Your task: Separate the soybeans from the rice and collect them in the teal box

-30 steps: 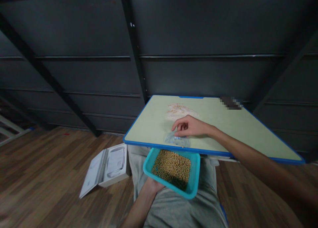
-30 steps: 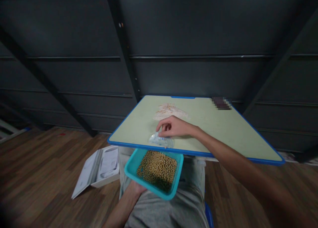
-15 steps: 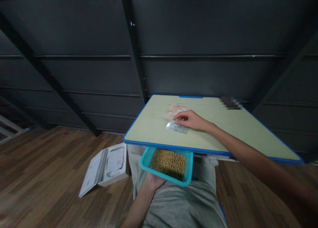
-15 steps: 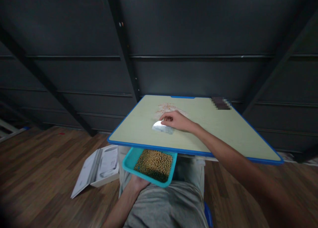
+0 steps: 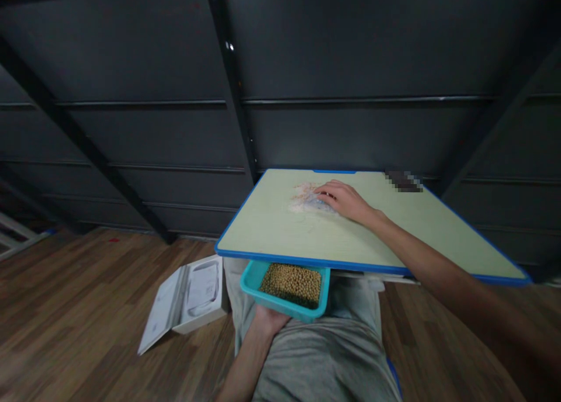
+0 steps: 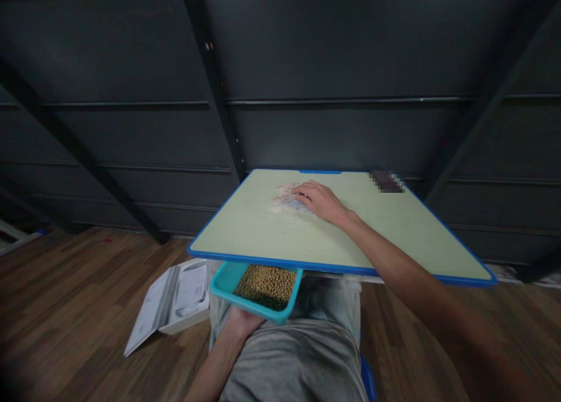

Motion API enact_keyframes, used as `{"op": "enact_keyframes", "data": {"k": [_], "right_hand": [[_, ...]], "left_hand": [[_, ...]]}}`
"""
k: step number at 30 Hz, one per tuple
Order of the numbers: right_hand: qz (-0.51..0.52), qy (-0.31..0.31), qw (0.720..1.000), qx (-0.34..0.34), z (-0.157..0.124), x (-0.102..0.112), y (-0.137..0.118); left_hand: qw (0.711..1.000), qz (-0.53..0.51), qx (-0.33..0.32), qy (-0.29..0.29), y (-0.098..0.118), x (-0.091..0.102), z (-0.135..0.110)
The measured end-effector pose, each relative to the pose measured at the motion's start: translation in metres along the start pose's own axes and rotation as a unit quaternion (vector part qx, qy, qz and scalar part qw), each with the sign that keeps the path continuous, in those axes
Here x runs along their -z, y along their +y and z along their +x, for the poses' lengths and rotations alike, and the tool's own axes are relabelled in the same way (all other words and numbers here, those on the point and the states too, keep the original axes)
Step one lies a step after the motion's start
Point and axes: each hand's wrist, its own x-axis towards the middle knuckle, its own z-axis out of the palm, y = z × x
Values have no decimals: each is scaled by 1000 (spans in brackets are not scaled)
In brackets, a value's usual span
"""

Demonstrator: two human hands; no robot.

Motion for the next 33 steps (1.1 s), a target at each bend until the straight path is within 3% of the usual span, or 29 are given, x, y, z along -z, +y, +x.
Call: {"op": "enact_keyframes", "data": {"k": [12, 22, 33], "right_hand": [[-45, 41, 998, -18, -1, 7, 11], [-21, 120, 984, -133, -1, 7, 16], [30, 105, 989, -98, 2, 3, 26]], "left_hand": [[1000, -7, 2, -15, -1, -1, 1], [1000, -5, 0, -16, 0, -8, 0], [999, -16, 4, -34, -2, 1, 4]]}}
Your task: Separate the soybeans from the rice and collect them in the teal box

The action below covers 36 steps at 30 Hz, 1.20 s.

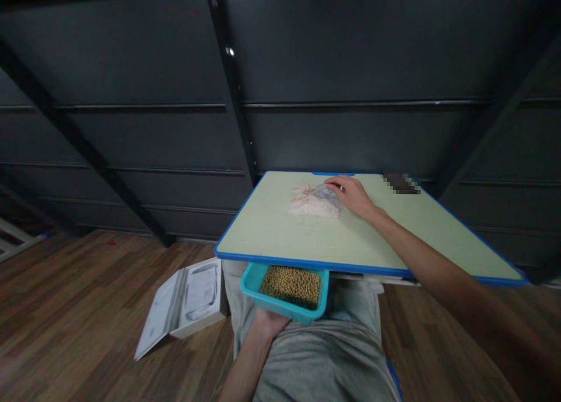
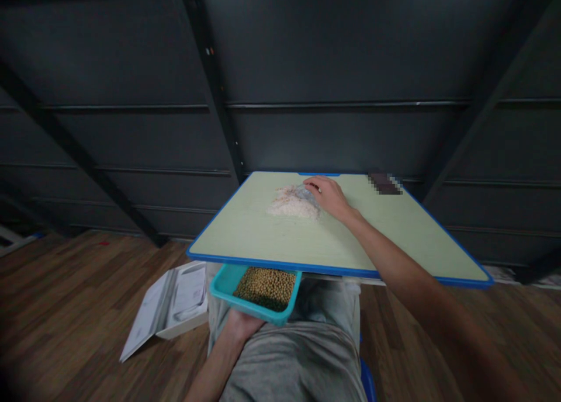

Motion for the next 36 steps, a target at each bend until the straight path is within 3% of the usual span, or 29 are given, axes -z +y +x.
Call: {"op": "enact_keyframes", "data": {"k": [5, 12, 23, 32, 36], "right_hand": [[26, -2, 1000, 14, 12, -2, -12], [-62, -54, 996, 44, 58, -22, -19], [-222, -107, 965, -83, 105, -56, 25], [-233, -92, 957, -143, 114, -58, 49], [-211, -116, 961, -139, 108, -64, 52]], "left_hand": [[1000, -10, 8, -10, 0, 0, -1], [1000, -13, 1, -14, -4, -6, -1], [999, -34, 17, -17, -6, -16, -4], [999, -41, 21, -21, -14, -15, -7], [999, -39, 19, -20, -15, -14, -5]]}}
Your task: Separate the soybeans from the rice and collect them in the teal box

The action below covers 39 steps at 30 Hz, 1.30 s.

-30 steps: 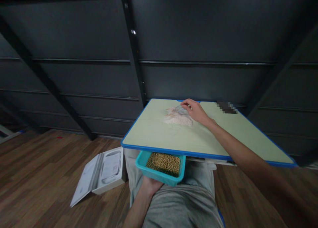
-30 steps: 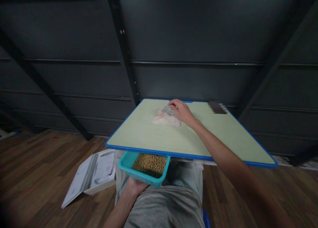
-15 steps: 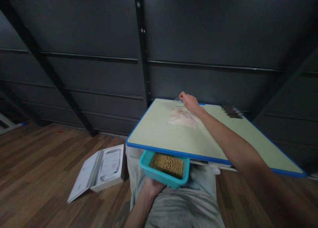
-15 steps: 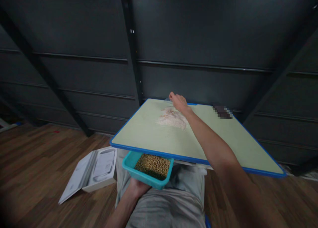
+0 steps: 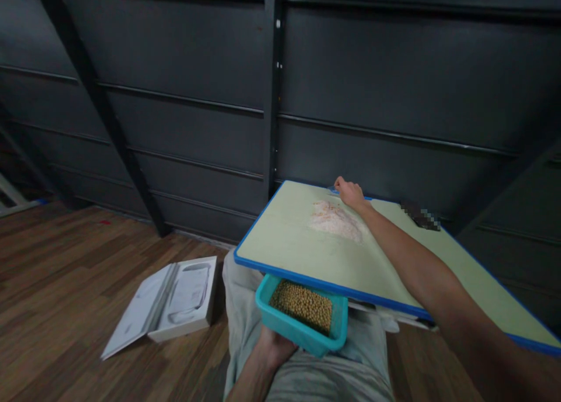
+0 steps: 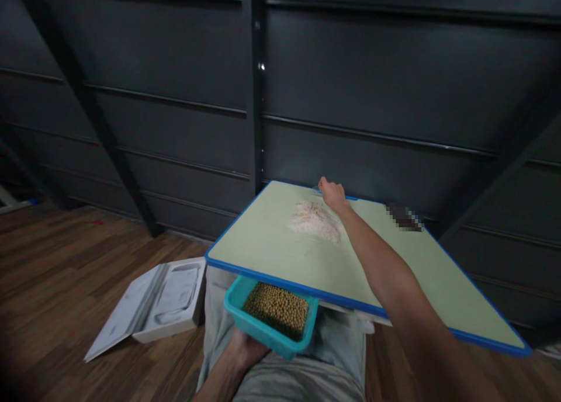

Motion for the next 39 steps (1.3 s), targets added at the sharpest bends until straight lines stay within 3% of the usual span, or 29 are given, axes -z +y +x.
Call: {"op": "enact_keyframes", "data": {"k": [8, 19, 30, 39], "right_hand": [[119, -31, 991, 49, -5, -16, -12], [292, -41, 954, 48, -5, -21, -7], [320, -44, 946, -8, -11, -30, 3], [335, -16, 942, -22, -28, -29, 3]], "left_hand": [[1000, 20, 6, 2, 1, 0, 0], [999, 24, 4, 30, 5, -2, 0], [1000, 5, -2, 17, 5, 0, 0], [999, 13, -6, 48, 7, 5, 2]]}}
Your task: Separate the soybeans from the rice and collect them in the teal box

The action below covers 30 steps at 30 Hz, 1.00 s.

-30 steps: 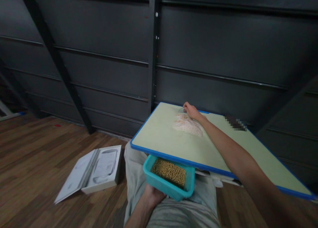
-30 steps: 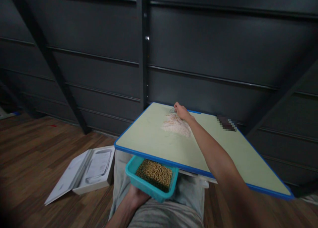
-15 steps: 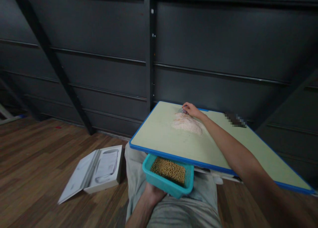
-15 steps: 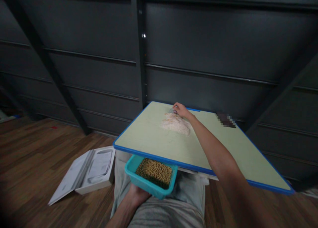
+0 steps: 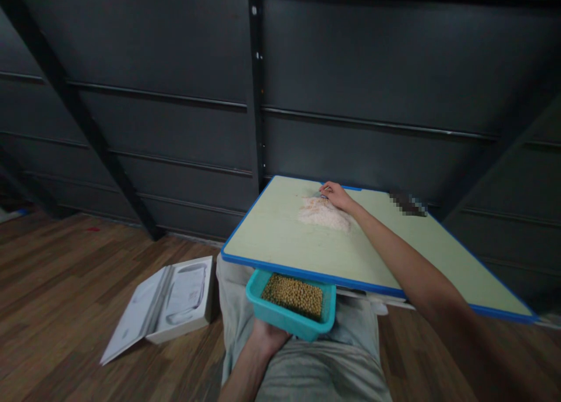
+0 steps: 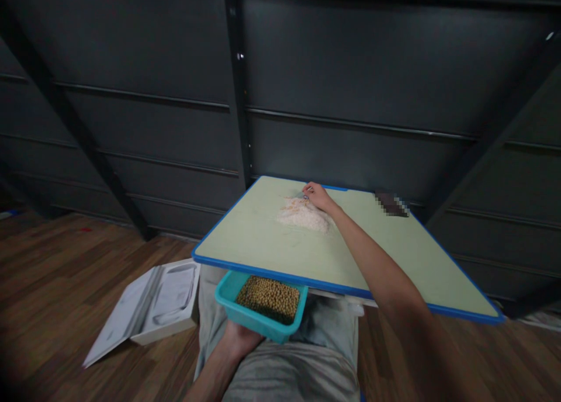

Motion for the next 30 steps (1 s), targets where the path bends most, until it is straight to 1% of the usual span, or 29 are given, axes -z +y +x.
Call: {"op": "enact_keyframes", "data": {"k": [3, 7, 18, 23, 27, 30], "right_hand": [[8, 1, 1000, -2, -3, -1, -1], [18, -5, 1000, 2, -7, 3, -2], [26, -9, 999, 38, -23, 17, -4], [23, 0, 998, 54, -31, 15, -7], [23, 6, 998, 59, -37, 12, -11], [23, 7, 998, 61, -40, 13, -16]], "left_hand": [[1000, 4, 6, 11, 1, -4, -2], [1000, 10, -6, 15, 0, -4, -3], [1000, 4, 6, -8, 3, 8, 2], [1000, 4, 4, -13, 3, 13, 3], [1000, -2, 8, -21, 4, 12, 3], [1000, -4, 1, -14, 4, 12, 3]]}}
